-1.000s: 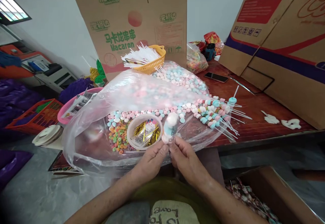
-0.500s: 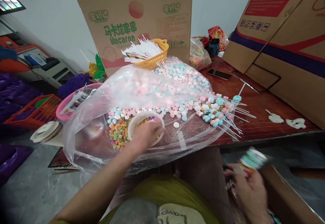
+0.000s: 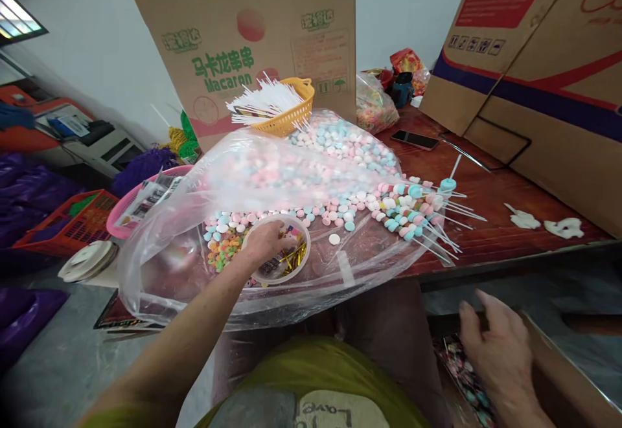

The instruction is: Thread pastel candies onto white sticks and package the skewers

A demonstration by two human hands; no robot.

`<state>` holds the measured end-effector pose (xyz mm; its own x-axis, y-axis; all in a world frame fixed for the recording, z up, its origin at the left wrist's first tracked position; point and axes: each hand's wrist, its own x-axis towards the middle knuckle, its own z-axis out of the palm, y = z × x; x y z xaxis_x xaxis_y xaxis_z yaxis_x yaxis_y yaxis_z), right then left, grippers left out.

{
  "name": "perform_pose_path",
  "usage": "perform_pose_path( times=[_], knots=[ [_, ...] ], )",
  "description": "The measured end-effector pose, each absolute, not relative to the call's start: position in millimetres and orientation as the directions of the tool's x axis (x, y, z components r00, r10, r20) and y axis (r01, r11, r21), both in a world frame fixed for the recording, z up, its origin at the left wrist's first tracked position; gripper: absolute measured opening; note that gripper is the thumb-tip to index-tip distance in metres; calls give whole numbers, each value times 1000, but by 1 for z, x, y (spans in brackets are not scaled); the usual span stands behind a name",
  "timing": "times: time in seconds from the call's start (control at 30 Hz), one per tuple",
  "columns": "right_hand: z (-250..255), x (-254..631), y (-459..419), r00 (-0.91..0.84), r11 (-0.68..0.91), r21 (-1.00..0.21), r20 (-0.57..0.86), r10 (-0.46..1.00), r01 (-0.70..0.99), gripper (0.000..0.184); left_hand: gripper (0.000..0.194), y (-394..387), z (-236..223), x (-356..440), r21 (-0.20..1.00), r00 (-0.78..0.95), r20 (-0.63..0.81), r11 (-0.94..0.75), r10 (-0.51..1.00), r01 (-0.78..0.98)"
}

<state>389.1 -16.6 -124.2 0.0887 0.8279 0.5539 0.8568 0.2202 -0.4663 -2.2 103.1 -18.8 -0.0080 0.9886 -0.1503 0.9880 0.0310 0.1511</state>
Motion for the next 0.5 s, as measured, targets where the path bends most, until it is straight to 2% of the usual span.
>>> perform_pose_path(
  times=[0.1,0.17,0.33,0.43,0.5],
  knots=[
    [-117,346,5,-23,282,-312,633,774,907,35,37,105,-22,0,140,-32,-161,55,986,989],
    [-105,318,5,-105,392,-288,674,731,874,35,30,104,-20,0,141,-22,-135,42,991,989],
    [-59,274,5,-182,535,-302,717,673,789,39,36,87,7,0,115,81,16,-83,997,990],
    [-23,249,21,-246,643,-252,776,580,723,46,36,70,31,7,62,310,167,-323,936,944],
    [-2,229,34,-313,713,-224,783,537,664,39,29,58,44,15,54,526,181,-542,831,839]
  ],
)
